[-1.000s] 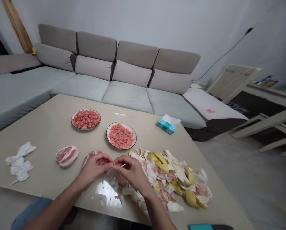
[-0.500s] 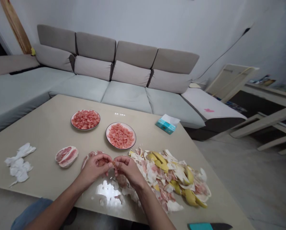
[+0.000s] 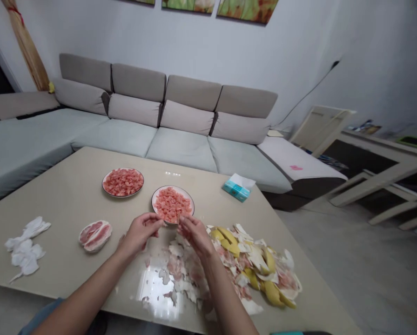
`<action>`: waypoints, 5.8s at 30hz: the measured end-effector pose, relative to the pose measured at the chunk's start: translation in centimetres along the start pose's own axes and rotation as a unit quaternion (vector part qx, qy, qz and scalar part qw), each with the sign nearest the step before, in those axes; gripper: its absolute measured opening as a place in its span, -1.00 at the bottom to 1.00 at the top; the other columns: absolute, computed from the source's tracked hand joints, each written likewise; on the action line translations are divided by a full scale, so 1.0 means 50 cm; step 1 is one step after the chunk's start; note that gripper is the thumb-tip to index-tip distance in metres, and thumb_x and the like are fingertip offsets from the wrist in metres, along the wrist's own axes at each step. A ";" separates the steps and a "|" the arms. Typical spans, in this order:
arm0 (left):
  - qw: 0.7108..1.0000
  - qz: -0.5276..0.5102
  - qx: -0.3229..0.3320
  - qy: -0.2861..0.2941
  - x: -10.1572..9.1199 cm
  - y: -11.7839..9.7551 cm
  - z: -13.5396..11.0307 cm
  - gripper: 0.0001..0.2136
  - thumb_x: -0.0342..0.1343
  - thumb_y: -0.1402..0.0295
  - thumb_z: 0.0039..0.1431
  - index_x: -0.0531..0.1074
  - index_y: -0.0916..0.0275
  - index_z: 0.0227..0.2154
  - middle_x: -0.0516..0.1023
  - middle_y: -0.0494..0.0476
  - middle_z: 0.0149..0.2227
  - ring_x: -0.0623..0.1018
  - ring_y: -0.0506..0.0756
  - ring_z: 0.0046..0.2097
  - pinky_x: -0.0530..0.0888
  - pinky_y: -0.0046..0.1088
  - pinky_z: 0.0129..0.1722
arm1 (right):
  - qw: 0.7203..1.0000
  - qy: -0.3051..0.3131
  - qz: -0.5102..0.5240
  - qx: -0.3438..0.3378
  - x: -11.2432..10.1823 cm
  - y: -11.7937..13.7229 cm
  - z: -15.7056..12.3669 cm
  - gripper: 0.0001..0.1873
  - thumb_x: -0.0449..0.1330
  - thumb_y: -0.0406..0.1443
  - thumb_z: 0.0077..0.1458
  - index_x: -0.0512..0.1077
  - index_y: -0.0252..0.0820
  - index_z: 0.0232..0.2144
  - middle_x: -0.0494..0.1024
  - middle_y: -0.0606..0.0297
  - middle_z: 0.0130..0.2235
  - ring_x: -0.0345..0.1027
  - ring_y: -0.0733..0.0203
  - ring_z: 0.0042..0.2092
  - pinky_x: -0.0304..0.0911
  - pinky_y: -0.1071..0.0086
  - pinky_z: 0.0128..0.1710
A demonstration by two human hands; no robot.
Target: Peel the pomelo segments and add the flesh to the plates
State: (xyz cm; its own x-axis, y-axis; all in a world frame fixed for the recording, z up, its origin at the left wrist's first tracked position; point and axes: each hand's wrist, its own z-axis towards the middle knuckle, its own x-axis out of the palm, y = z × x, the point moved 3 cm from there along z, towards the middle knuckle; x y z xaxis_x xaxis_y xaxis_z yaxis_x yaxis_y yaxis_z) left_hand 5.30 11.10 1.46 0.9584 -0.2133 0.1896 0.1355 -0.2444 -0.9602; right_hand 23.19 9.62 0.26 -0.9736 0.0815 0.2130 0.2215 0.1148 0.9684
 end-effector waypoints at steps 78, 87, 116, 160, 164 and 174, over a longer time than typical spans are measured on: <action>0.994 0.095 0.035 0.032 0.041 -0.022 0.137 -0.76 0.32 0.30 -0.12 0.54 0.31 -0.36 0.57 0.12 -0.42 0.53 0.04 -0.42 0.43 -0.52 -0.45 | 0.991 -0.097 0.091 0.002 -0.011 -0.050 -0.084 -0.68 0.33 -0.06 -0.06 0.48 -0.17 -0.36 0.48 0.29 -0.32 0.37 0.25 -0.27 0.34 0.41 -0.27; 0.978 0.189 0.075 0.036 0.045 -0.017 0.085 -0.88 0.21 0.29 0.00 0.53 0.24 -0.48 0.50 0.04 -0.48 0.43 -0.02 -0.54 0.37 -0.52 -0.49 | 0.994 -0.094 0.031 -0.035 -0.009 -0.039 -0.089 -0.70 0.29 -0.07 0.00 0.49 -0.16 -0.32 0.52 0.27 -0.32 0.37 0.20 -0.23 0.32 0.41 -0.28; 0.985 0.091 -0.033 0.141 0.022 0.011 -0.061 -0.79 0.30 0.29 -0.05 0.51 0.33 -0.42 0.50 0.07 -0.43 0.49 0.01 -0.40 0.43 -0.49 -0.35 | 0.994 0.022 -0.105 -0.035 0.049 -0.023 -0.127 -0.85 0.28 -0.28 -0.05 0.49 -0.27 -0.40 0.50 0.31 -0.48 0.32 0.32 -0.46 0.21 0.49 -0.46; 0.955 -0.202 -0.150 0.157 -0.001 0.015 -0.062 -0.81 0.28 0.44 0.06 0.53 0.38 -0.24 0.59 0.22 -0.23 0.59 -0.01 -0.28 0.53 -0.57 -0.20 | 0.983 -0.040 -0.140 -0.115 0.004 0.024 -0.051 -0.63 0.24 -0.11 0.06 0.49 -0.12 -0.10 0.49 0.16 0.00 0.35 0.07 0.03 0.21 0.16 0.08; 0.958 -0.194 -0.126 0.169 0.007 0.010 -0.066 -0.81 0.28 0.40 0.05 0.54 0.38 -0.26 0.57 0.20 -0.24 0.57 0.00 -0.25 0.51 -0.55 -0.17 | 0.988 0.059 -0.124 -0.073 0.046 0.019 -0.112 -0.66 0.24 -0.14 0.08 0.50 -0.09 -0.09 0.56 0.18 -0.08 0.45 0.10 -0.11 0.34 0.23 -0.06; 0.972 -0.156 -0.103 0.140 0.005 0.012 -0.067 -0.82 0.34 0.36 -0.03 0.53 0.34 -0.38 0.53 0.11 -0.32 0.55 0.02 -0.23 0.48 -0.51 -0.15 | 0.955 -0.019 -0.219 -0.200 0.078 0.032 -0.132 -0.85 0.24 -0.30 0.08 0.55 -0.11 -0.26 0.55 0.22 -0.24 0.43 0.21 -0.29 0.37 0.37 -0.29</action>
State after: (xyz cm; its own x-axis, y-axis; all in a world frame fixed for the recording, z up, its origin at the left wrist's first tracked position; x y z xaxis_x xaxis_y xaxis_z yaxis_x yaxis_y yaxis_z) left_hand 4.80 7.74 1.63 0.7689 -0.3412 0.5407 0.3277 -0.5159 -0.7915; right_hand 19.41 3.60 3.52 -0.9636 0.1484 -0.2223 -0.2533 -0.2410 0.9369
